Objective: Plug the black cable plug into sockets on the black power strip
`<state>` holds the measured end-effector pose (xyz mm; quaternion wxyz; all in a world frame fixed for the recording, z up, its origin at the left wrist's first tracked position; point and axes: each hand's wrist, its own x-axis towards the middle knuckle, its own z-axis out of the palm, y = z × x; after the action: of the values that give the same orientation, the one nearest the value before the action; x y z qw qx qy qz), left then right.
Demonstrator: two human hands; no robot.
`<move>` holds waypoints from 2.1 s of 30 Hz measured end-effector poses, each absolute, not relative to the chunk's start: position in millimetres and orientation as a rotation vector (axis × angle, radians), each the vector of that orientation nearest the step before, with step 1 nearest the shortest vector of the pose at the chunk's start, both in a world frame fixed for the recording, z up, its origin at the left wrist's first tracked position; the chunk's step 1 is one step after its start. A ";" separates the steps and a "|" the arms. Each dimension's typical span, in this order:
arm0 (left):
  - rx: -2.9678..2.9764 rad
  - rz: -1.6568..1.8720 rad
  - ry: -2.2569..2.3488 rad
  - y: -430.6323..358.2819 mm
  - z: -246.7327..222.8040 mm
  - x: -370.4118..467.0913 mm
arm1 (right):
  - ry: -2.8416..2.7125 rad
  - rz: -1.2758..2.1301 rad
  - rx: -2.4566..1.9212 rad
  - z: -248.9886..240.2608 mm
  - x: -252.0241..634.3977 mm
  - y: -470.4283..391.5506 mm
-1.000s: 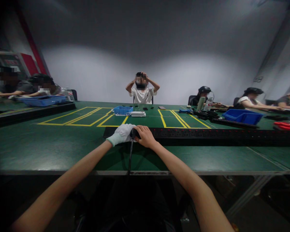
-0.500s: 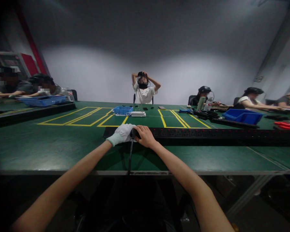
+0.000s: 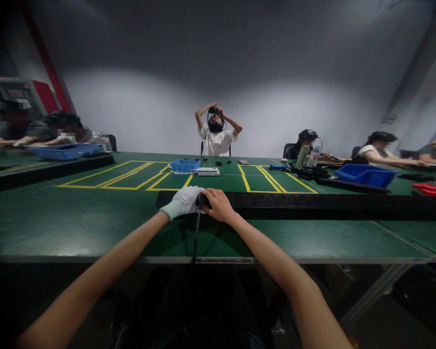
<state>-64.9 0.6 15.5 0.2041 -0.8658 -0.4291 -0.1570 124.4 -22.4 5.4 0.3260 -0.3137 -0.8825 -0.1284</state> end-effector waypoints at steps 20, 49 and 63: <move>-2.364 -0.432 -1.375 -12.6 27.4 -79.2 | -2.259 -0.437 -0.900 5.1 117.4 -23.0; -2.329 -0.542 -1.477 -14.8 28.7 -98.7 | -2.091 -0.231 -0.773 38.9 108.7 -17.7; -2.322 -0.500 -1.397 -7.9 20.2 -101.5 | -2.263 -0.354 -0.857 19.8 72.3 -17.8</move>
<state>-101.5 -7.9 20.2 0.1918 -0.8270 -0.4976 -0.1782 72.3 -17.8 19.8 0.3408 -0.3295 -0.8700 -0.1359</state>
